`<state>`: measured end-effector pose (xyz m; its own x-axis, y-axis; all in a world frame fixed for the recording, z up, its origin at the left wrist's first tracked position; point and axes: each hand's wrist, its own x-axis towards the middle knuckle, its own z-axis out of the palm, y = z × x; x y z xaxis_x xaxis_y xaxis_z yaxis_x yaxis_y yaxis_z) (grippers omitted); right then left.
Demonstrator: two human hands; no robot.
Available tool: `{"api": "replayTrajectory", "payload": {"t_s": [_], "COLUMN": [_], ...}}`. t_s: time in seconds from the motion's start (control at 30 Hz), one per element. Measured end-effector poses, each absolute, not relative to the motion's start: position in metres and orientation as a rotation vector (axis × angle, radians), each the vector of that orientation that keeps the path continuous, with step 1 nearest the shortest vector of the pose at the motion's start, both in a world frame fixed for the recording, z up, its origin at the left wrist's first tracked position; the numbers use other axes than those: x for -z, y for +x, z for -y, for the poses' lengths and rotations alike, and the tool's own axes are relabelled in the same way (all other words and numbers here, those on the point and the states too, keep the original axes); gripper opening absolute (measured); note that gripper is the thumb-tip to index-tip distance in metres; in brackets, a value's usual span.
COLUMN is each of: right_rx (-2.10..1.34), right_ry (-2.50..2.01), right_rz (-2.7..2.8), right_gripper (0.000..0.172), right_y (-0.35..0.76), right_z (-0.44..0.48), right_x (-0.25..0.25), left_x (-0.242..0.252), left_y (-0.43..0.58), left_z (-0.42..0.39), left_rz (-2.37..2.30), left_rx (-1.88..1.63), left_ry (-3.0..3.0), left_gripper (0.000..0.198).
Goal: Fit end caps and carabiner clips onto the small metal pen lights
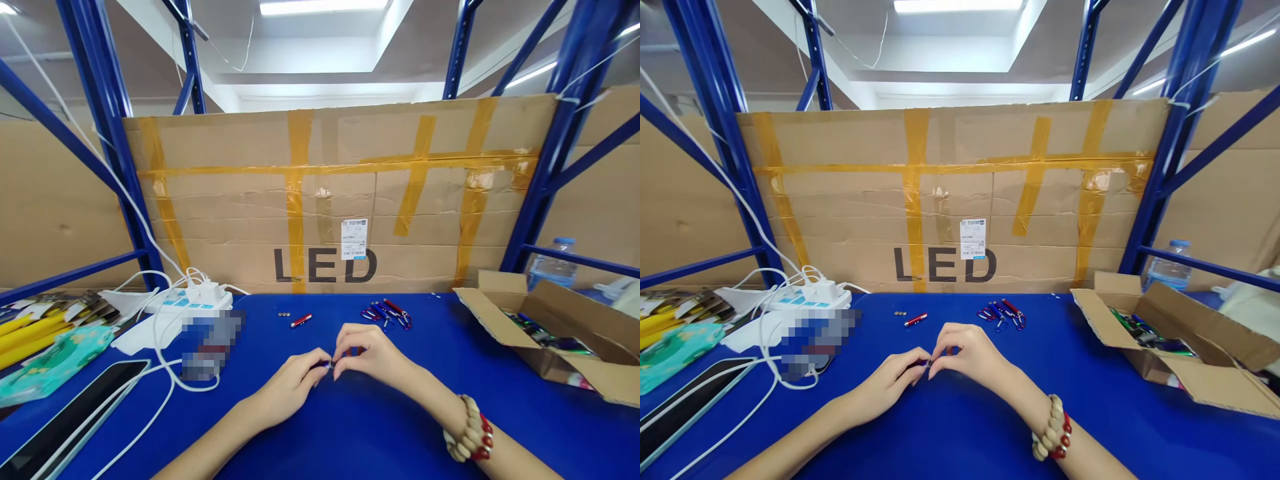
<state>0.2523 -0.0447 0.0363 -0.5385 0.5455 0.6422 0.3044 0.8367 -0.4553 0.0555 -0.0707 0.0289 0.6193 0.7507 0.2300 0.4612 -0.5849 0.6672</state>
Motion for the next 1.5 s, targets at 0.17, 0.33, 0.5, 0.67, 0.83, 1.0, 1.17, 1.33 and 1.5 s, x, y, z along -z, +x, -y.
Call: {"api": "replayTrajectory", "payload": {"t_s": [0.17, 0.33, 0.5, 0.67, 0.83, 1.0, 1.17, 1.33, 1.5], "right_rx": [-0.144, 0.347, 0.616, 0.512, 0.517, 0.481, 0.412, 0.418, 0.397], "right_ry": [-0.569, -0.614, -0.668, -0.744, -0.716, -0.755, -0.800, -0.815, -0.928], "right_rz": [2.323, 2.506, 2.586, 2.666, 2.648, 2.574, 2.557, 2.569, 2.604], "right_gripper": [0.042, 0.044, 0.050, 0.049, 0.055, 0.055, 0.060, 0.058, 0.060], "right_y": [0.278, 0.298, 0.297, 0.282, 0.258, 0.232, 0.214, 0.211, 0.215], "right_z": [0.051, 0.045, 0.034, 0.028, 0.026, 0.018, 0.010, 0.008, 0.002], "right_x": [-0.057, -0.076, -0.066, -0.047, -0.041, -0.029, -0.022, -0.027, -0.029], "left_x": [-0.037, -0.048, -0.042, -0.031, -0.036, -0.035, -0.025, -0.025, -0.023], "left_y": [0.076, 0.095, 0.095, 0.079, 0.053, 0.028, 0.015, 0.009, 0.010], "left_z": [0.073, 0.052, 0.035, 0.034, 0.035, 0.040, 0.039, 0.035, 0.036], "left_rz": [-0.953, -0.946, -0.937, -0.923, -0.959, -1.115, -1.229, -1.226, -1.252], "left_rx": [-0.660, -0.636, -0.596, -0.556, -0.517, -0.537, -0.534, -0.540, -0.567], "left_ry": [2.342, 2.409, 2.483, 2.500, 2.482, 2.427, 2.381, 2.359, 2.333], "left_gripper": [0.011, 0.013, 0.018, 0.022, 0.022, 0.025, 0.029, 0.031, 0.030]}}
